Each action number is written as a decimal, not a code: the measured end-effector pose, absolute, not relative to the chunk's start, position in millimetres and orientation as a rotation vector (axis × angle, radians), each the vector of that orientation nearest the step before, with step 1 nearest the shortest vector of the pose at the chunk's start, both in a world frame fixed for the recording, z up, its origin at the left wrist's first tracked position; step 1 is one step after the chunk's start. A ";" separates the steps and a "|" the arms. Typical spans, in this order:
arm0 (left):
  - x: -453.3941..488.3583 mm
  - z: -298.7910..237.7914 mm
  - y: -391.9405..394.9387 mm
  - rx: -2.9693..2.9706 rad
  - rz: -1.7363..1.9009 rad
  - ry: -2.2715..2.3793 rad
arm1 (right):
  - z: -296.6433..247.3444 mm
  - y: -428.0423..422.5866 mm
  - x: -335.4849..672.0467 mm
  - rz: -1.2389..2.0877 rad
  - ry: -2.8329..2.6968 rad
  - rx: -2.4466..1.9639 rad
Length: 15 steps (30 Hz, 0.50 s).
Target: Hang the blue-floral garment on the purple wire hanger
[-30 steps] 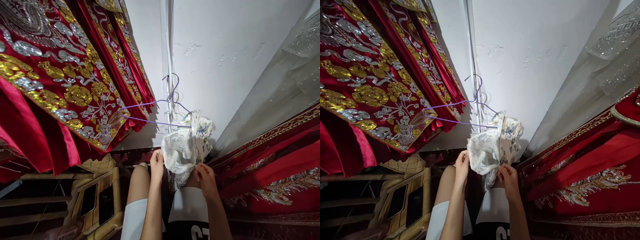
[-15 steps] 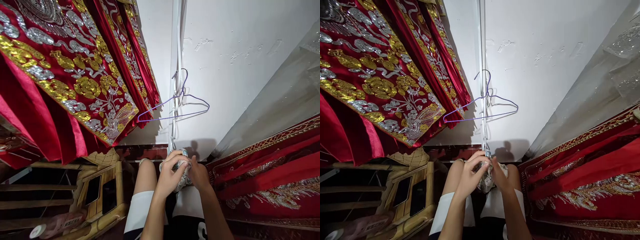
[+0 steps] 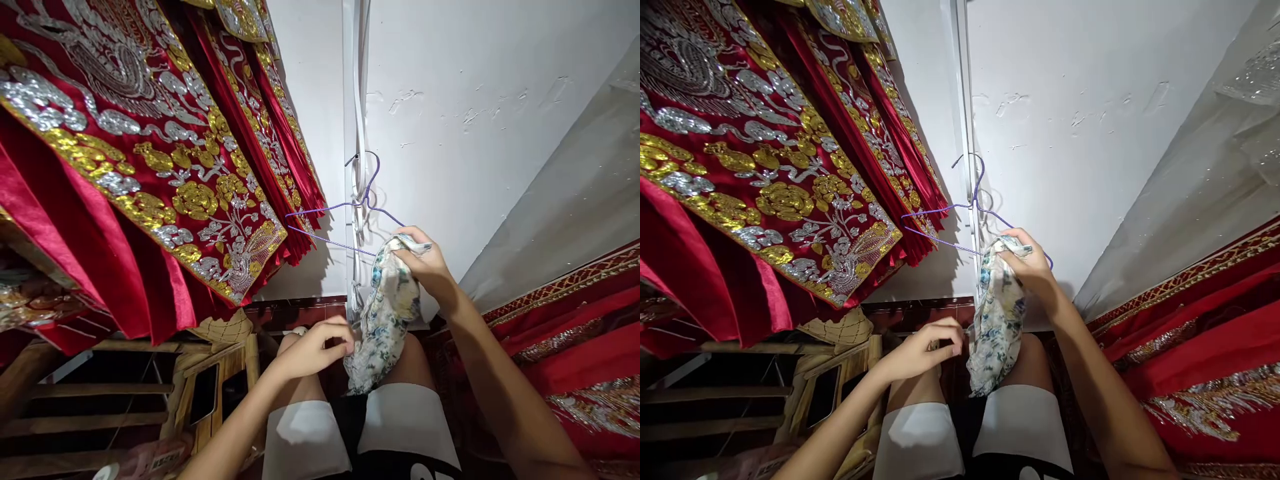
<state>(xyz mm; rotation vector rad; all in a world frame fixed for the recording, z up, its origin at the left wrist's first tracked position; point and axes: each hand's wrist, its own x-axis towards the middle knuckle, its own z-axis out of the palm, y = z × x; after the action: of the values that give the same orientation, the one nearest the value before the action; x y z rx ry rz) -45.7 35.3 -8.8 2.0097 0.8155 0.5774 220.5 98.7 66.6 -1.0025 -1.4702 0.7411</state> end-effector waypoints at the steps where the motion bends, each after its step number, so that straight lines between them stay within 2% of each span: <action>1: -45.4 -6.2 38.0 2.011 0.696 0.842 | 63.5 106.8 218.0 0.712 -1.517 -1.005; 5: -34.1 -16.5 66.6 1.896 0.989 0.980 | 41.0 130.1 207.3 0.764 -1.599 -1.109; 9: -16.1 -40.2 103.9 1.887 1.001 1.030 | 26.8 131.5 208.3 0.947 -1.525 -1.280; 15: 3.9 -60.1 113.3 2.055 0.844 0.839 | 23.1 112.7 231.7 0.942 -1.380 -1.341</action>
<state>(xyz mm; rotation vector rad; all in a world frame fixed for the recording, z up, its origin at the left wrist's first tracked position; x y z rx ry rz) 3.9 113.3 -60.1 2.0545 0.8394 0.8444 231.7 112.7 23.1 -1.3412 -1.3797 0.9423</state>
